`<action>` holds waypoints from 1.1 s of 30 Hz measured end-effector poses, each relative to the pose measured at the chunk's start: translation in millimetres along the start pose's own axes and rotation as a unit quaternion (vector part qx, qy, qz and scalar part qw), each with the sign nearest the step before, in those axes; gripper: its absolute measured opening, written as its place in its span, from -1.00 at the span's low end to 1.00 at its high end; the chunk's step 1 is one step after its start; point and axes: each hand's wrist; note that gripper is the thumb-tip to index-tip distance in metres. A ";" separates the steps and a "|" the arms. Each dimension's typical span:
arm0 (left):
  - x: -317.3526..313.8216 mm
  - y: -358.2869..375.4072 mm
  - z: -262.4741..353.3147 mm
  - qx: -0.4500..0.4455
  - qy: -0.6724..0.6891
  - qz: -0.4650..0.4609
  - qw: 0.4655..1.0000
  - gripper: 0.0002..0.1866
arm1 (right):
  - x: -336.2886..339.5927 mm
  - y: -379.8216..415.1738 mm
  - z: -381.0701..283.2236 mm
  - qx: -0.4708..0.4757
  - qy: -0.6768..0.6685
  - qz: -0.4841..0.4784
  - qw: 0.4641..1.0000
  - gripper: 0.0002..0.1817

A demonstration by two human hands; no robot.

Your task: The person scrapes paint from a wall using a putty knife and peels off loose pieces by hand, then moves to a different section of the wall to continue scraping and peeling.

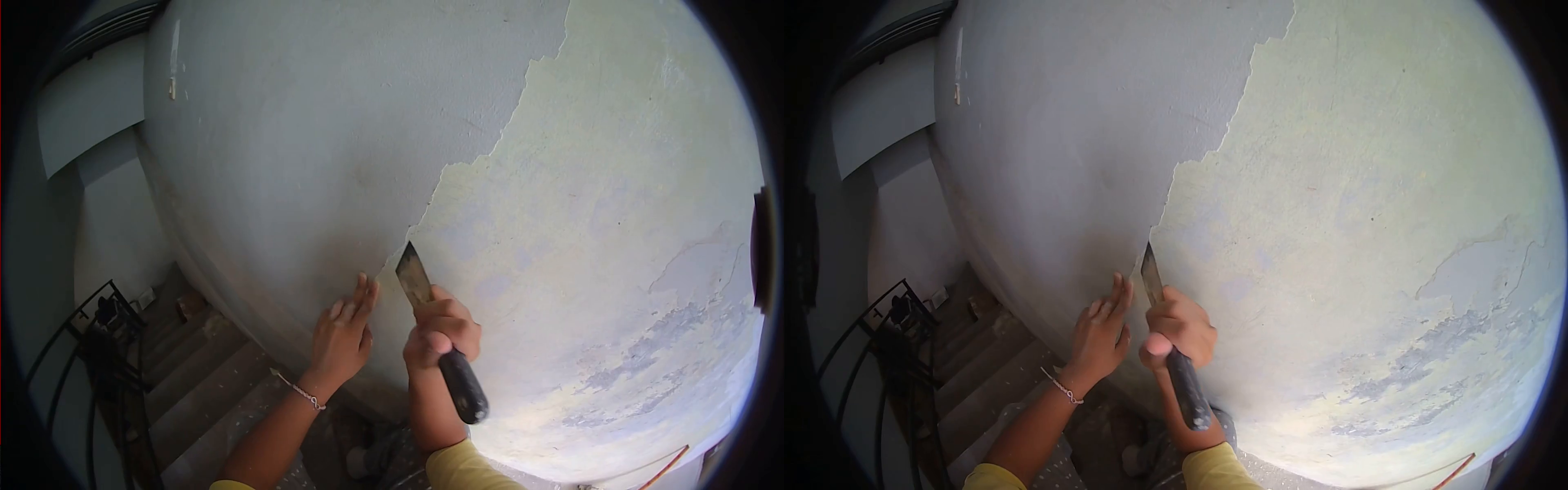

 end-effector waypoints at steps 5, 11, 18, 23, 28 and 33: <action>-12.6 2.3 1.8 0.014 -0.044 0.018 0.999 -0.11 | 10.6 -21.5 -20.3 0.001 -0.019 0.074 0.997 -0.43; -1.6 1.1 -4.1 -0.002 -0.044 0.002 0.999 -0.14 | -15.3 -45.8 5.2 -0.011 0.124 0.061 0.990 -0.41; 10.1 1.0 -6.2 0.019 -0.060 -0.026 0.998 -0.15 | -12.1 -65.1 -22.5 0.065 0.007 0.088 0.994 -0.37; 7.6 2.4 -10.4 -0.014 -0.064 -0.028 0.997 -0.18 | -19.3 -42.2 14.0 -0.045 0.091 -0.024 0.995 -0.39; 9.0 1.1 -14.6 -0.014 -0.069 -0.030 0.997 -0.15 | -13.9 -49.2 -13.3 0.030 0.024 0.084 0.996 -0.38; 8.8 -0.3 -14.0 -0.014 -0.059 -0.037 0.997 -0.14 | -24.8 -36.9 5.8 -0.038 0.110 0.057 0.992 -0.36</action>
Point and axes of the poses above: each hand's wrist, its own y-axis away from the middle knuckle, its own x-axis out of the back of the hand, z = x × y, and after that the axes turned 2 degrees about -y, right-handed
